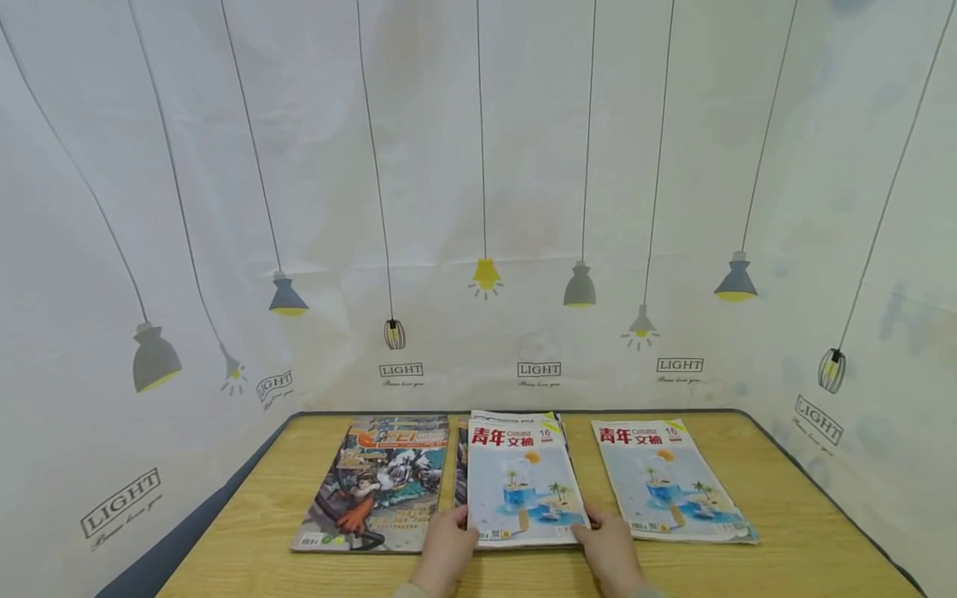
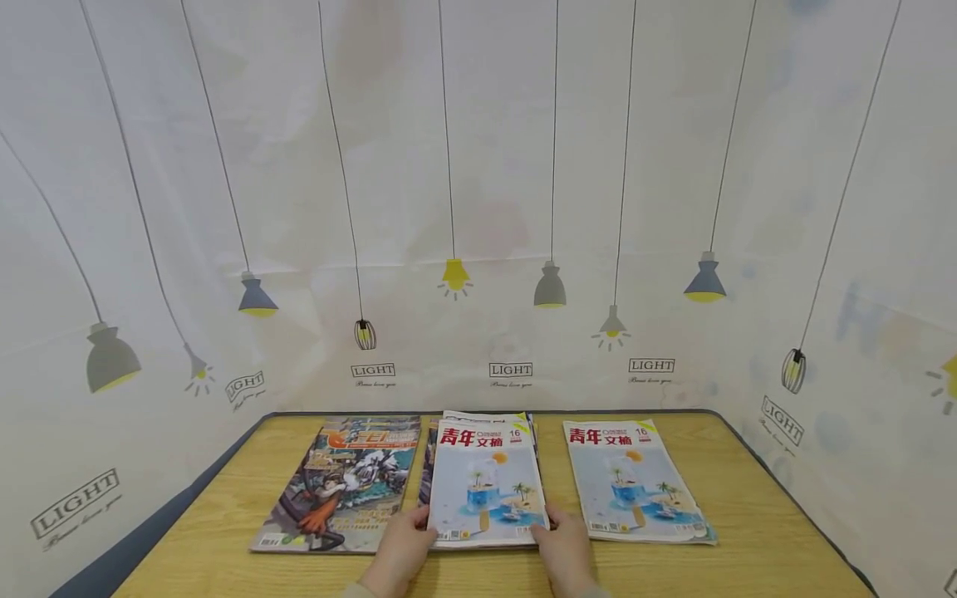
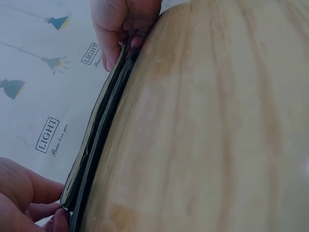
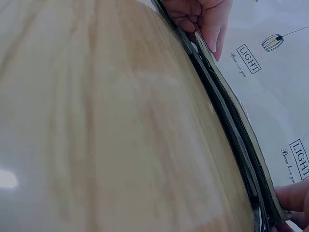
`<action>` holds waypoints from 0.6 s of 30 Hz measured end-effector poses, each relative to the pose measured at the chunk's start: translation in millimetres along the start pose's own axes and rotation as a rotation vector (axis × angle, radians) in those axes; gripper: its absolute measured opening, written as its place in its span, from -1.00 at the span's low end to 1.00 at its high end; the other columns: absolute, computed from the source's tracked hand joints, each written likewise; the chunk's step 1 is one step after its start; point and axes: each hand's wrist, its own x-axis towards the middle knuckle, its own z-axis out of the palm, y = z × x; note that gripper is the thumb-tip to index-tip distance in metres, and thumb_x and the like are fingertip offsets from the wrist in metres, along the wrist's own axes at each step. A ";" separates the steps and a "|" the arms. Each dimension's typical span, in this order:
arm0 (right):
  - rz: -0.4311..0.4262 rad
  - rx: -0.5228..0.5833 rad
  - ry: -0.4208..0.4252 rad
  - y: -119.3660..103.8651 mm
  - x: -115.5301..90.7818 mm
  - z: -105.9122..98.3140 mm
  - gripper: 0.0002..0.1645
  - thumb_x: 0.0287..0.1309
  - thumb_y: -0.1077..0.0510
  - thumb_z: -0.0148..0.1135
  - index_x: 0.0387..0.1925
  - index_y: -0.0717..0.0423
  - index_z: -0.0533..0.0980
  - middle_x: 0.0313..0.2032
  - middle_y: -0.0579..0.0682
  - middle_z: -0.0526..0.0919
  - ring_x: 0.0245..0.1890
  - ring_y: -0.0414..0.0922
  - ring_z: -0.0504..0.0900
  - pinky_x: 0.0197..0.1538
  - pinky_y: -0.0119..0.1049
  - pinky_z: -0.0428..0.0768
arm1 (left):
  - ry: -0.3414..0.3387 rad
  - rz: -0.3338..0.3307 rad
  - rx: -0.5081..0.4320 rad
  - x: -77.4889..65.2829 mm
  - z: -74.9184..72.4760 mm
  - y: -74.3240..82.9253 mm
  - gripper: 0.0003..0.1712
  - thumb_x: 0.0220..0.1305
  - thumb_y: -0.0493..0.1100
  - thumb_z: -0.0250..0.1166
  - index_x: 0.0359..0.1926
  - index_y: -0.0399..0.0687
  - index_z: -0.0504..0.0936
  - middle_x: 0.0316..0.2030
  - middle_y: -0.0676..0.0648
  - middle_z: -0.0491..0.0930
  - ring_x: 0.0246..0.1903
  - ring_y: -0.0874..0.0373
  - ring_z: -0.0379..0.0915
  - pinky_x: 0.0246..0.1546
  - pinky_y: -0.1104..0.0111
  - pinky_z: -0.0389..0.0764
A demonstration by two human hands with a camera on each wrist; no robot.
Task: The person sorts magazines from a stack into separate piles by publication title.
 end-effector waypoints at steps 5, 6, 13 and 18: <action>0.003 0.016 -0.007 -1.2 -2.0 -0.6 -0.37 0.14 0.33 0.23 0.22 0.51 0.32 0.13 0.44 0.43 0.10 0.27 0.42 -0.01 0.02 0.56 | 0.013 -0.017 -0.022 -0.1 0.7 -1.3 -0.49 0.01 -0.48 0.18 0.08 -0.50 0.53 0.10 -0.41 0.47 0.18 -0.28 0.31 0.14 -0.08 0.38; 0.004 0.020 -0.007 -1.6 -2.5 -0.6 -0.38 0.14 0.33 0.23 0.22 0.52 0.32 0.12 0.44 0.43 0.09 0.27 0.43 -0.02 0.02 0.56 | 0.021 -0.025 -0.029 -0.3 0.6 -0.9 -0.48 0.00 -0.48 0.18 0.08 -0.49 0.53 0.10 -0.40 0.47 0.18 -0.27 0.31 0.15 -0.07 0.38; 0.028 0.036 0.004 -3.9 -6.6 0.1 -0.39 0.13 0.38 0.18 0.21 0.56 0.30 0.20 0.46 0.34 0.24 0.34 0.25 0.20 0.17 0.37 | 0.044 -0.023 -0.022 -4.9 -0.9 0.5 -0.43 -0.09 -0.52 0.15 0.07 -0.46 0.55 0.08 -0.44 0.43 0.16 -0.29 0.28 0.16 -0.08 0.36; 0.041 0.034 -0.001 -3.3 -9.3 -0.6 -0.39 0.11 0.40 0.17 0.20 0.56 0.30 0.20 0.46 0.35 0.27 0.36 0.21 0.22 0.19 0.33 | 0.005 -0.013 -0.031 -9.4 -4.5 0.9 -0.39 -0.17 -0.55 0.11 0.06 -0.54 0.52 0.07 -0.45 0.47 0.16 -0.29 0.30 0.15 -0.08 0.38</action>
